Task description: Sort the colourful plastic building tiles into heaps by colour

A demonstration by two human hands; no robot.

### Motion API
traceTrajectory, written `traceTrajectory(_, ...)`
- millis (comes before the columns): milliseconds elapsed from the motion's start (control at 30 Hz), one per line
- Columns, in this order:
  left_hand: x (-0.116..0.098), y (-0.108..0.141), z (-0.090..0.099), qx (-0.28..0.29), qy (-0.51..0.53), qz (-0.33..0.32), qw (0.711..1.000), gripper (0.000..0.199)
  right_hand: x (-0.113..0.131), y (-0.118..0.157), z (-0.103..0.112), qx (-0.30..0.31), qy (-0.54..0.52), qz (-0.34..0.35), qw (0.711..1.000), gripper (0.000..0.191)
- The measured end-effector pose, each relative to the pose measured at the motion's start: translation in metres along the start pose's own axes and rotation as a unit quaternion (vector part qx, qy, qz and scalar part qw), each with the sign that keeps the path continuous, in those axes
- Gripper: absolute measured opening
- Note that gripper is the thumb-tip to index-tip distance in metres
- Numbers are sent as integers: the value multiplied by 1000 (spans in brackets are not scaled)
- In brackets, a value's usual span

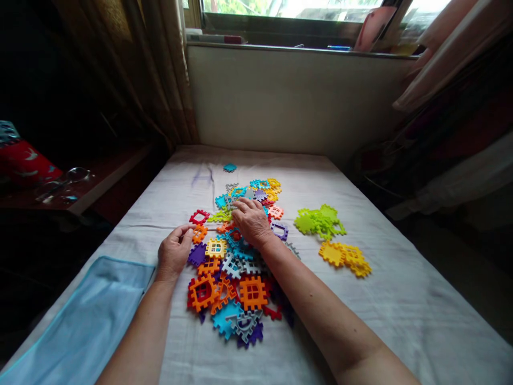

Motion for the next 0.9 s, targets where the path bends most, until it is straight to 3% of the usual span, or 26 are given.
traceTrajectory(133,0,0,1,-3,-4,-4,1000,41,-10,6,21,-151,-92,-19,984,25)
traceTrajectory(233,-2,0,2,-3,-4,-7,1000,41,-31,12,44,-193,-139,-83,968,27)
traceTrajectory(333,-3,0,2,-6,-3,-1,1000,42,-70,24,70,-160,-124,-220,954,27)
traceTrajectory(433,-5,0,3,-4,-1,-2,1000,42,-118,50,97,-99,-56,-382,917,30)
traceTrajectory(533,-4,0,3,4,-6,-7,1000,41,-154,78,117,-74,-14,-461,884,31)
traceTrajectory(733,1,-2,2,4,-24,-3,1000,40,-187,107,114,-18,-3,-536,844,35)
traceTrajectory(900,1,-3,2,7,-25,-6,1000,41,-180,97,118,-72,-12,-502,862,40)
Point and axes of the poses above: each hand's wrist, its own y-axis away from the middle knuckle, its own z-axis out of the back of the hand, x = y × z, the point moved 5 cm from there along -y, towards the middle knuckle, and after that the axes turned 6 degrees about -y, right-handed, at the moved point
